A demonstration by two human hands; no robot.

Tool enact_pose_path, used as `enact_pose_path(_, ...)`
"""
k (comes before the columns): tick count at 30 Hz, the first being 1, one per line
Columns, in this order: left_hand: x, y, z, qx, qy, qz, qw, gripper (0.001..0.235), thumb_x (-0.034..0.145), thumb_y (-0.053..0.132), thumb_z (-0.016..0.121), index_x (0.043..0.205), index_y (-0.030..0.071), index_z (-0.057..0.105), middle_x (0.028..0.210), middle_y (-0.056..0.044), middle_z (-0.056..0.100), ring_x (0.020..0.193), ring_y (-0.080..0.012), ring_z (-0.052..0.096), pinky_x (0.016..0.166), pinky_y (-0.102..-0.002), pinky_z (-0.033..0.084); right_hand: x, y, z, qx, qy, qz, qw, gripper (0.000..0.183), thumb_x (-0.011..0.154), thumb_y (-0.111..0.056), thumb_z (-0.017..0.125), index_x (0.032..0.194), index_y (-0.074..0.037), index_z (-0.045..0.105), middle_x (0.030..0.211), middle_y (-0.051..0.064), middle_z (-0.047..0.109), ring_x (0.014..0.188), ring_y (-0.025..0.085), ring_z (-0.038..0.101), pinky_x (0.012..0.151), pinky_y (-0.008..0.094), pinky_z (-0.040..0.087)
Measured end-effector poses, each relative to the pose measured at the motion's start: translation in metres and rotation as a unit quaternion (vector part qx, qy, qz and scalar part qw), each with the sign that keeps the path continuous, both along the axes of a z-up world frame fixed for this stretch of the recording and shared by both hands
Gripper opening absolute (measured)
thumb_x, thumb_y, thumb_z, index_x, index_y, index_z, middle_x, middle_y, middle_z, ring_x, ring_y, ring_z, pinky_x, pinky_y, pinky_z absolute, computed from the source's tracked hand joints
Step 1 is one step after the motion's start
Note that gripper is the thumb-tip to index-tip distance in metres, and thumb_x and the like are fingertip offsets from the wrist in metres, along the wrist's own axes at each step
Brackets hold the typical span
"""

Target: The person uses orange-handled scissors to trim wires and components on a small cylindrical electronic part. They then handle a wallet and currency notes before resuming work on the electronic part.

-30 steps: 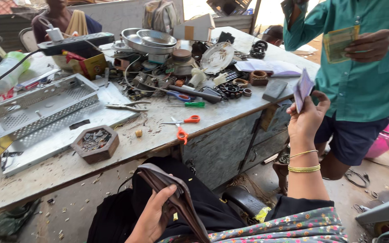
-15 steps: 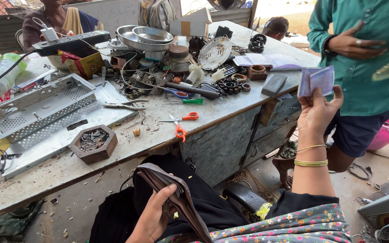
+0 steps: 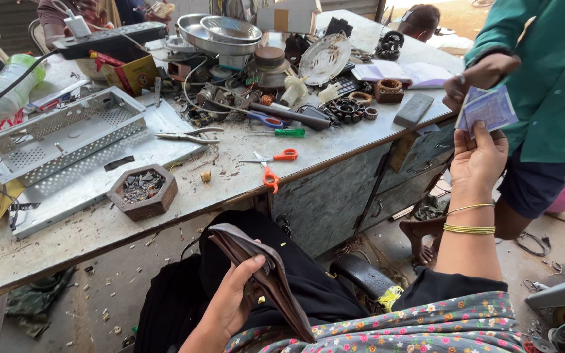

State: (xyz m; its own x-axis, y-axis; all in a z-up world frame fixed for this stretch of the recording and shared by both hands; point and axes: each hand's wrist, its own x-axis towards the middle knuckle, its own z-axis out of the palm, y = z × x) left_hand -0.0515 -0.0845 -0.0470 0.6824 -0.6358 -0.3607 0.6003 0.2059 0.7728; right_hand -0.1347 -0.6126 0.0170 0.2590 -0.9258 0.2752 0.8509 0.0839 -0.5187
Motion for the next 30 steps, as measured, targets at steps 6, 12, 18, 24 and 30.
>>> enact_pose_path(6, -0.002, -0.001, -0.003, -0.053, 0.02, -0.002, 0.998, 0.061, 0.085, 0.034, 0.065, 0.142, 0.015, 0.055, 0.112, -0.007, 0.07, 0.102, -0.0214, 0.067, 0.086, -0.04, 0.055, 0.002, -0.025, -0.012, -0.005, -0.024, 0.053, 0.998, 0.026, 0.103, -0.004, 0.07, 0.127, 0.003, 0.063, 0.108, 0.017, 0.076, 0.089, 0.028, 0.077, 0.078, 0.034, 0.067)
enact_pose_path(12, 0.006, 0.006, -0.014, -0.261, 0.081, -0.03, 0.961, 0.074, 0.089, 0.062, 0.053, 0.144, 0.013, 0.055, 0.116, -0.01, 0.068, 0.104, -0.0261, 0.063, 0.089, -0.041, 0.053, 0.013, 0.055, 0.015, -0.074, 0.016, 0.184, 0.98, 0.032, 0.114, -0.038, 0.064, 0.11, -0.006, 0.066, 0.095, 0.014, 0.073, 0.091, 0.029, 0.075, 0.08, 0.038, 0.064)
enact_pose_path(18, 0.007, 0.001, -0.013, -0.543, 0.009, -0.02, 0.839, 0.079, 0.099, 0.068, 0.049, 0.142, 0.001, 0.052, 0.122, -0.018, 0.063, 0.124, -0.0299, 0.056, 0.113, -0.041, 0.045, 0.042, 0.27, 0.011, -0.433, 0.426, 0.346, 0.715, 0.022, 0.093, -0.018, 0.065, 0.096, 0.002, 0.07, 0.083, 0.011, 0.074, 0.069, 0.02, 0.074, 0.064, 0.034, 0.059)
enact_pose_path(24, 0.008, 0.01, -0.005, -0.455, -0.011, 0.059, 0.889, 0.087, 0.088, 0.068, 0.044, 0.142, 0.0, 0.047, 0.146, -0.02, 0.056, 0.138, -0.0284, 0.051, 0.121, -0.04, 0.036, 0.05, 0.367, -0.037, -0.356, 0.404, 0.543, 0.644, 0.03, 0.097, -0.016, 0.064, 0.121, 0.001, 0.064, 0.099, 0.005, 0.074, 0.084, 0.012, 0.071, 0.073, 0.032, 0.06)
enact_pose_path(30, 0.01, 0.004, -0.018, -0.476, -0.115, 0.008, 0.872, 0.082, 0.106, 0.062, 0.041, 0.147, -0.009, 0.046, 0.151, -0.018, 0.046, 0.139, -0.024, 0.049, 0.12, -0.036, 0.039, 0.041, 0.353, -0.055, -0.262, 0.4, 0.57, 0.668, 0.032, 0.089, -0.008, 0.069, 0.121, 0.0, 0.068, 0.11, 0.006, 0.075, 0.1, 0.012, 0.071, 0.088, 0.033, 0.058)
